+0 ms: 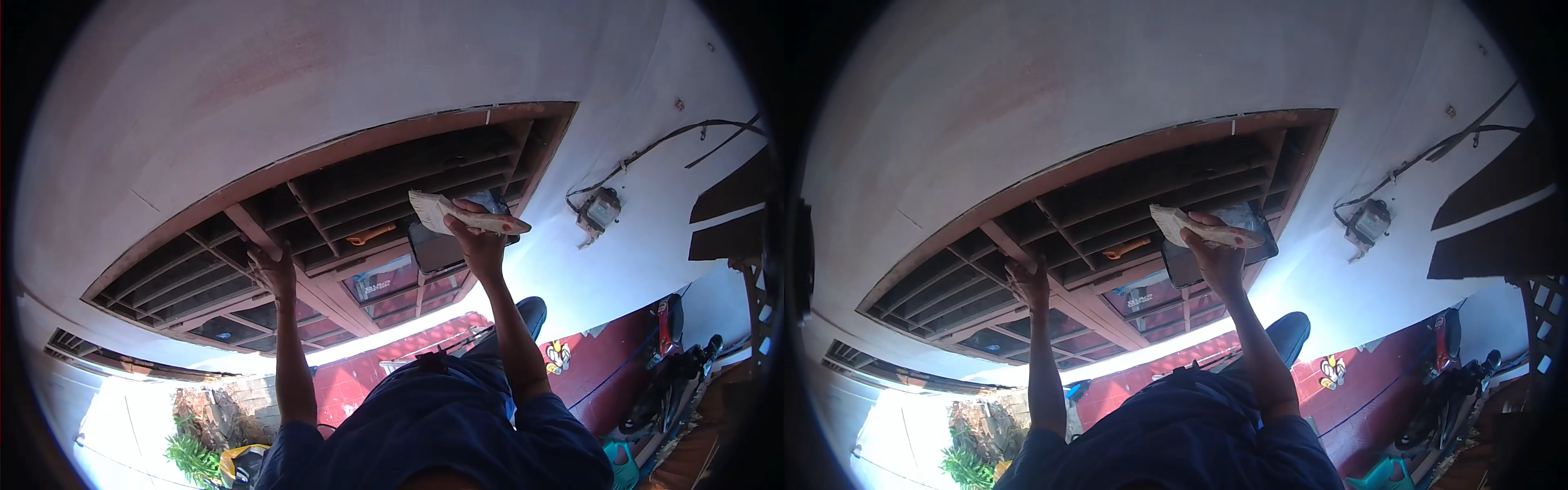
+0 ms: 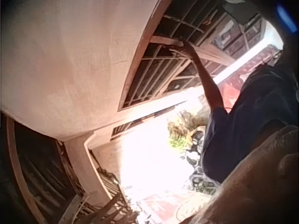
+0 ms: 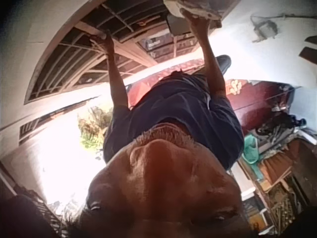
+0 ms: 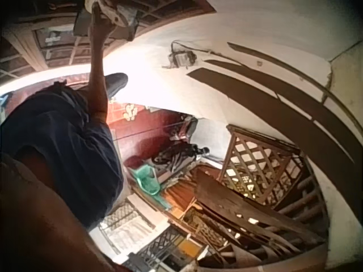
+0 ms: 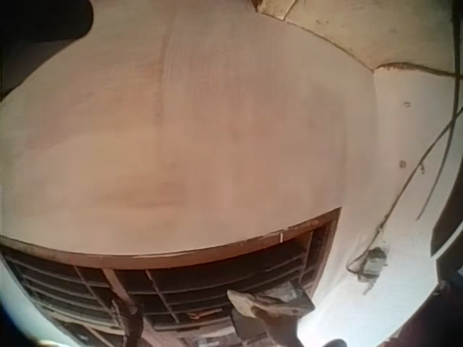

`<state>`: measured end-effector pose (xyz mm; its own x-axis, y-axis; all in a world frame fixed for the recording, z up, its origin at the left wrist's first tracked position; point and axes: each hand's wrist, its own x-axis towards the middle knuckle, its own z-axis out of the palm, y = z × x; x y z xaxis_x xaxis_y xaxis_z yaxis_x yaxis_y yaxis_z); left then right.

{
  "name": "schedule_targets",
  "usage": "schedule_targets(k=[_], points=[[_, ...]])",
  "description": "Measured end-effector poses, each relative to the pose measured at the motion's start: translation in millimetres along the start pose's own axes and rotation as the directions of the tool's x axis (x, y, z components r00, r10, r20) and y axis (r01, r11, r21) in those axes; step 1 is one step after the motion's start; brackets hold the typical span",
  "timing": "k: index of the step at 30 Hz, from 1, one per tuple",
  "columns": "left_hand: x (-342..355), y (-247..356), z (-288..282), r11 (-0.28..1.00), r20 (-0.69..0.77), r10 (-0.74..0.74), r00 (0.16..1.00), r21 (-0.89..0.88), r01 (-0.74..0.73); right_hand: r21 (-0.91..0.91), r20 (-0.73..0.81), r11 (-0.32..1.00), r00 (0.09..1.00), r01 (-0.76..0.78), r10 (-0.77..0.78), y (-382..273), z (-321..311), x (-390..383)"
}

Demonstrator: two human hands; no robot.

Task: The person paints the ceiling area above a window using a paintbrush while holding a container of paint. They apply paint to the surface with steady strokes and dip the brush back into the paint container periodically.

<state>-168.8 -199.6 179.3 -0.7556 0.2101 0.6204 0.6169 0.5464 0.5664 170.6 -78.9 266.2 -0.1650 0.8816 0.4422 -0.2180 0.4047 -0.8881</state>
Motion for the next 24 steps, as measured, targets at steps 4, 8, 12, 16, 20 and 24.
schedule_targets(k=[4,8,12,16,20,24], points=[[0,-3,1,1.000,0.002,-0.008,1.000,-0.024,0.008,-0.170,0.463,0.768,0.738,0.618,-0.491,-41,27,45],[-3,6,-1,0.999,-0.019,-0.012,1.000,-0.034,0.012,-0.152,0.534,0.545,0.533,0.824,-0.657,-97,67,84],[-5,7,1,0.992,0.028,-0.113,0.993,-0.056,0.114,-0.078,0.597,0.443,0.397,0.893,-0.697,-116,98,109],[-5,15,-8,0.988,0.030,-0.071,0.997,-0.134,0.075,-0.114,0.717,0.324,0.303,0.939,-0.628,-125,112,133],[-4,15,-10,0.987,0.020,-0.097,0.995,-0.128,0.099,-0.208,0.690,0.204,0.291,0.957,-0.663,-165,122,152],[-3,12,-10,0.984,0.024,-0.099,0.995,-0.145,0.101,-0.246,0.465,0.032,0.147,0.969,-0.873,-176,124,148]])
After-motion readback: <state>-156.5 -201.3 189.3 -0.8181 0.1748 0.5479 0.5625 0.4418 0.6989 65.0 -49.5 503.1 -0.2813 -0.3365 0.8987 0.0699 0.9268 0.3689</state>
